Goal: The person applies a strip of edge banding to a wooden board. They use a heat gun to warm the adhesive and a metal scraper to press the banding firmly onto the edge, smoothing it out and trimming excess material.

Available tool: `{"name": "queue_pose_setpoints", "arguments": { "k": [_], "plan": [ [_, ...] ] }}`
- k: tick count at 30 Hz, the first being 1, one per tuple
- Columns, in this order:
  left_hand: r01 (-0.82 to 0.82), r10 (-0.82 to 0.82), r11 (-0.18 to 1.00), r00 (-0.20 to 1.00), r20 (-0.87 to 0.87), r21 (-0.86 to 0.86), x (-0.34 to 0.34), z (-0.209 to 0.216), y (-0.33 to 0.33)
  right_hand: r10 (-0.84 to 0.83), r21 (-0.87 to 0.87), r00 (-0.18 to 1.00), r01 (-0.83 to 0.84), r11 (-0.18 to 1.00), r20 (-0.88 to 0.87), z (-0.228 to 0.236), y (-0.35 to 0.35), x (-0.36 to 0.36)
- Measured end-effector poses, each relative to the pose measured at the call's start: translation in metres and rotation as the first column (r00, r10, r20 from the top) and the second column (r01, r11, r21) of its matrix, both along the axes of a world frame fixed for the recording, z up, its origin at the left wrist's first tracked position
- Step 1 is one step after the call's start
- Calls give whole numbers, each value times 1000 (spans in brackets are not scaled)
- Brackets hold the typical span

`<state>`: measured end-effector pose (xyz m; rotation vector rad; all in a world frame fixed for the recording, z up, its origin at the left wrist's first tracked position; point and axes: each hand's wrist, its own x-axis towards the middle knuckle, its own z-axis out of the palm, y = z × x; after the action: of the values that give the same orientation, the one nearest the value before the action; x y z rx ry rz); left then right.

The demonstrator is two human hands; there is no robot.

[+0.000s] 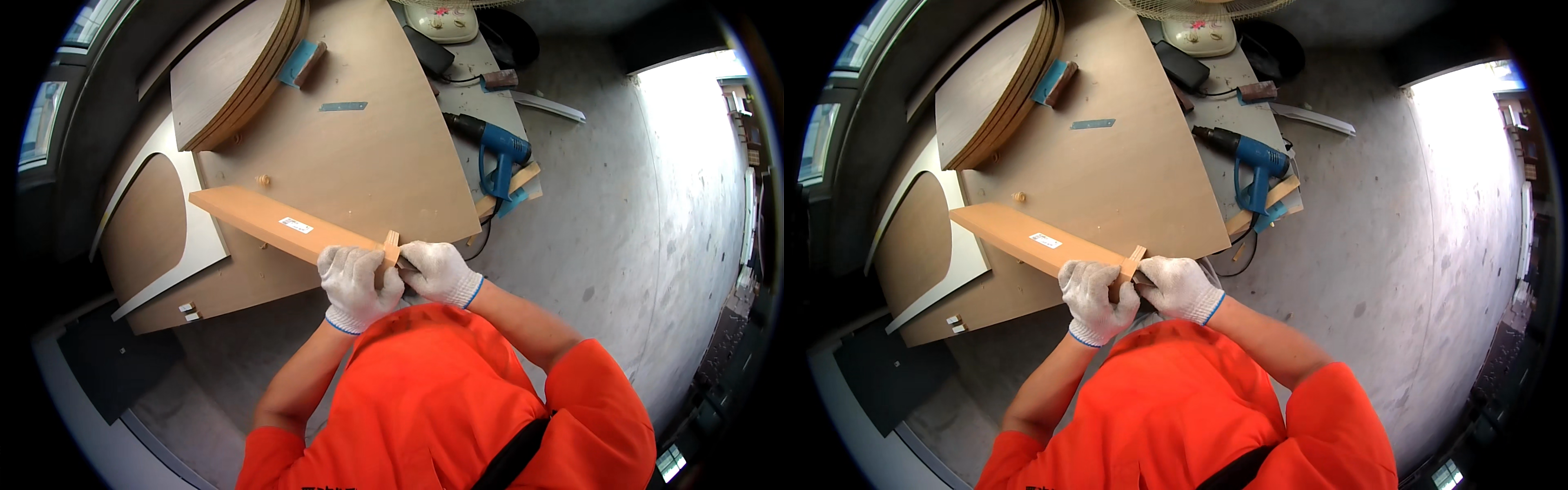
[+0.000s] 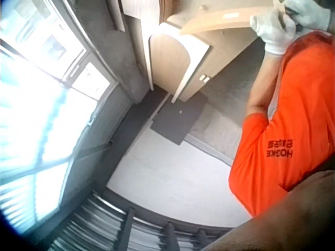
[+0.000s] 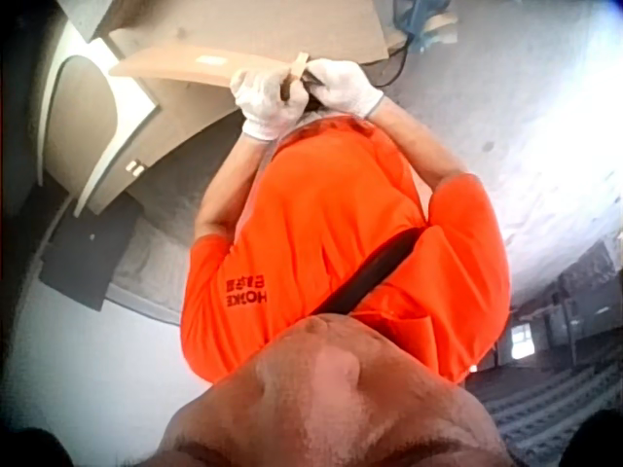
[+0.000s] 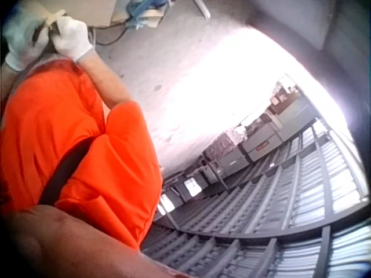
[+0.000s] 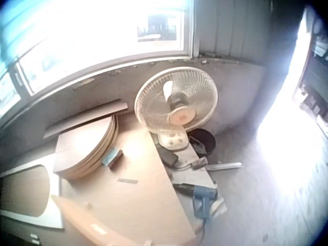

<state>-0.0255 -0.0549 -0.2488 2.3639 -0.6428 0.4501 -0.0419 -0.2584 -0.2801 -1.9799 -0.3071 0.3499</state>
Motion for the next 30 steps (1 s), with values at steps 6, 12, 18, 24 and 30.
{"name": "queue_pose_setpoints", "arguments": {
  "k": [6,12,18,24,30],
  "plan": [
    [-20,20,1000,999,45,4,2,0,-4,24,-43,998,-26,999,-53,7,0,4],
    [-24,24,1000,998,51,1,3,-6,-4,81,-143,982,-106,984,-169,13,-1,13],
    [-24,23,1000,999,46,9,4,-3,-3,112,-232,960,-173,957,-255,20,-1,17],
    [-15,15,1000,999,42,-16,4,-8,-2,170,-318,943,-261,911,-286,24,-1,26],
    [-5,6,999,999,33,-39,2,-12,0,174,-340,928,-289,895,-330,34,5,35]
  ]
}}
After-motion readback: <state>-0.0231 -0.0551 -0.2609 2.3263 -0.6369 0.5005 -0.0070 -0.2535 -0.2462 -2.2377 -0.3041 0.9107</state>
